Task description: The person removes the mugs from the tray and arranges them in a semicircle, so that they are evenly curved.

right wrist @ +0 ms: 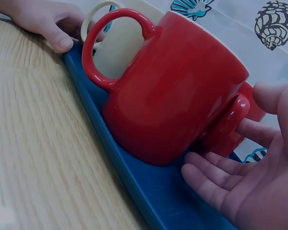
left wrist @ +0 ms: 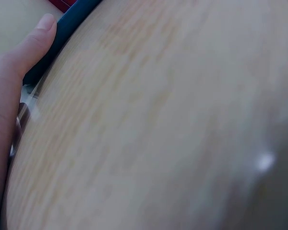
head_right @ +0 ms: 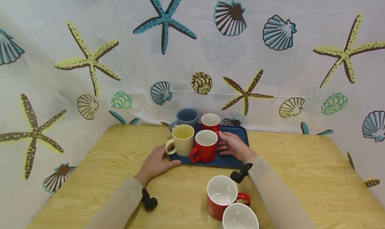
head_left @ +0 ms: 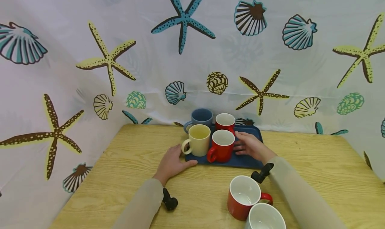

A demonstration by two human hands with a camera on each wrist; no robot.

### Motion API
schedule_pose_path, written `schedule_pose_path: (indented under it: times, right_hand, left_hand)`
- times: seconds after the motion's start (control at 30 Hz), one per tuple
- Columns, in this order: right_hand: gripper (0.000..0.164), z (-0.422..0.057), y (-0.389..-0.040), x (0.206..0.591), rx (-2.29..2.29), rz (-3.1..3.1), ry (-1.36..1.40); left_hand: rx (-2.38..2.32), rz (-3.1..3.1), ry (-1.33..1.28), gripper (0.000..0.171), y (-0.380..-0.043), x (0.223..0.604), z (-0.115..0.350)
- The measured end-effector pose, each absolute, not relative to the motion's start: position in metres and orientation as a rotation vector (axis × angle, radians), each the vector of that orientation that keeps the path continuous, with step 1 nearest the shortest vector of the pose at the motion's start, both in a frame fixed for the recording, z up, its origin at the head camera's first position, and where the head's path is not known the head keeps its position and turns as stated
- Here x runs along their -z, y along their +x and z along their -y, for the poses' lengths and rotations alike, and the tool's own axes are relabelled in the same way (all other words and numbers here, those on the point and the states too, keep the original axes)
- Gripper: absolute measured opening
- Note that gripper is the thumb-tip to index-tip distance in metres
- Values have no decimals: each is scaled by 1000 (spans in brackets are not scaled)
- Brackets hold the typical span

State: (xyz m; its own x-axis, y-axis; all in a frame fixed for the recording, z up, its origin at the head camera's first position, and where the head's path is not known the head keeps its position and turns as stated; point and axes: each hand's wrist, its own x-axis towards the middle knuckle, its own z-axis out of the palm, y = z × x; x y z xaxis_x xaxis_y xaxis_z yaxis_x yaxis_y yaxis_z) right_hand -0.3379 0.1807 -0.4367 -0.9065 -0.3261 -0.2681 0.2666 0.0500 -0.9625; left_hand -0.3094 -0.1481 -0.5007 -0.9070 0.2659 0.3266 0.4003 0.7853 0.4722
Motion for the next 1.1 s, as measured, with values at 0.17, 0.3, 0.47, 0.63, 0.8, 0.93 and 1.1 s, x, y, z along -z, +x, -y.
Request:
schedule_pose_path:
  times: [0.17, 0.3, 0.47, 0.63, 0.8, 0.93, 1.1]
  right_hand:
    - [57, -177, -341, 439, 1954, -1838, -20]
    - [55, -174, -343, 439, 1997, -1781, 29]
    - [56, -171, -343, 438, 2004, -1761, 11]
    - [51, -168, -343, 438, 1998, -1774, 25]
    - [43, -164, -346, 440, 1998, -1808, 50]
    - [36, -163, -347, 442, 2013, -1813, 72]
    - [34, -166, -346, 442, 2078, -1771, 91]
  left_hand:
    - [797, 2741, -516, 74, -310, 500, 149]
    - [791, 2746, -510, 75, -311, 500, 149]
    - [795, 2741, -515, 78, -310, 499, 150]
    - [794, 2735, -544, 77, -308, 498, 150]
    - [791, 2730, -528, 77, -307, 499, 150]
    - [795, 2721, -533, 78, -308, 501, 151]
    - [800, 2730, -529, 78, -310, 502, 151]
